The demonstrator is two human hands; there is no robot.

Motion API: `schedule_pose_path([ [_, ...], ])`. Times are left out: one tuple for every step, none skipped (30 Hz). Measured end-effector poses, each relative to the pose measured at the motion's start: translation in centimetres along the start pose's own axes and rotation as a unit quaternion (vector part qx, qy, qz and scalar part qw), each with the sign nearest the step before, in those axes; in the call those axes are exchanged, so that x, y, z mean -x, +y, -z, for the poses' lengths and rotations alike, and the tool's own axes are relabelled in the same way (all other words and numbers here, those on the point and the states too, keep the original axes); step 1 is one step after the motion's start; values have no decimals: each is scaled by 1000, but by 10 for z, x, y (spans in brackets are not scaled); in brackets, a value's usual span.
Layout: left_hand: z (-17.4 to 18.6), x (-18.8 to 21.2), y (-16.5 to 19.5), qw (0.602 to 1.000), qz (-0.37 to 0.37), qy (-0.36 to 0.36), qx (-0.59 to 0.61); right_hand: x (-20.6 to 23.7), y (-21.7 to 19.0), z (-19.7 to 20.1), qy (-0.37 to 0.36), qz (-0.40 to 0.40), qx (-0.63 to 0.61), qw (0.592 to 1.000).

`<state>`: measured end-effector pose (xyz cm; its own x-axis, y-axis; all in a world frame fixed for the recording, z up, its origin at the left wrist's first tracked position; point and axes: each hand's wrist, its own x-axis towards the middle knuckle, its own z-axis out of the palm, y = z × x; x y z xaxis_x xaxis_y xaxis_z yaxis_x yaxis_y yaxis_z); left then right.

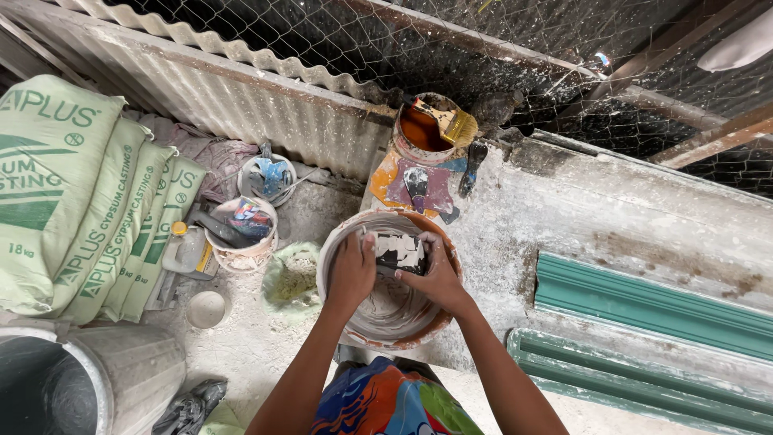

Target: The person scrapes a white powdery substance from a flat surface using a yellow plastic scraper. They then move green metal profiles aside, pick up a bucket containing white powder, and mix the contents with a trowel.

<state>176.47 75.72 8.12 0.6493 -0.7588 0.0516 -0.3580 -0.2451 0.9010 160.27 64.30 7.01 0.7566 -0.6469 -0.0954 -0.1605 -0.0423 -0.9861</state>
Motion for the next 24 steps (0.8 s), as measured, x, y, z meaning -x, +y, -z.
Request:
schedule_pose_path([
  [0, -1, 1, 1000, 9, -23, 13, -1, -1, -1, 8, 5, 0, 1000],
  [0, -1, 2, 998, 18, -46, 26, -1, -2, -1, 5, 19, 7, 1000],
  [0, -2, 3, 997, 35, -64, 30, -1, -3, -1, 1, 32, 13, 999],
  [1, -2, 5, 995, 52, -82, 33, -1, -4, 0, -1, 44, 19, 999],
  [1, -2, 6, 992, 69, -101, 36, 0, -4, 0, -7, 27, 30, 999],
  [2, -2, 8, 992, 69, -102, 35, 1, -3, 1, -12, 9, 41, 999],
  [2, -2, 9, 992, 69, -103, 33, 2, -2, 1, -17, -10, 51, 998],
  [1, -1, 9, 992, 67, -103, 31, 2, 0, 2, -3, -10, 40, 999],
  [0, -1, 8, 993, 44, -101, 31, 2, 2, 1, 10, -10, 29, 999],
  [-1, -1, 7, 994, 21, -100, 30, 2, 5, 1, 23, -12, 18, 1000],
  [-3, 0, 5, 995, 0, -100, 29, 1, 9, 0, 42, -15, 35, 998],
  [-5, 0, 3, 996, -24, -90, 4, -1, 12, -1, 61, -17, 53, 997],
  [-7, 0, 0, 995, -48, -80, -21, -3, 15, -1, 79, -19, 71, 994],
  [-9, 0, -2, 994, -72, -70, -47, -5, 18, -1, 84, -16, 85, 993],
  [-10, 0, -4, 994, -60, -77, -46, -7, 21, -1, 88, -14, 98, 991],
  [-12, 0, -6, 994, -48, -85, -46, -9, 23, 0, 92, -13, 112, 989],
  [-12, 0, -6, 994, -36, -93, -45, -10, 24, 1, 101, -18, 110, 989],
  [-12, 1, -6, 994, -20, -98, -36, -13, 25, 2, 109, -21, 108, 988],
  [-12, 1, -5, 994, -4, -103, -27, -15, 24, 4, 117, -24, 106, 987],
  [-12, 1, -3, 994, 12, -108, -19, -16, 24, 4, 126, -33, 82, 988],
  [-12, 2, -1, 994, -18, -107, -16, -17, 22, 5, 135, -42, 59, 988],
  [-11, 3, 1, 993, -47, -107, -13, -16, 20, 5, 143, -52, 36, 988],
  [-11, 3, 3, 991, -76, -107, -9, -14, 18, 4, 115, -12, 40, 992],
  [-10, 3, 4, 992, -56, -116, -10, -11, 15, 4, 87, 29, 45, 995],
])
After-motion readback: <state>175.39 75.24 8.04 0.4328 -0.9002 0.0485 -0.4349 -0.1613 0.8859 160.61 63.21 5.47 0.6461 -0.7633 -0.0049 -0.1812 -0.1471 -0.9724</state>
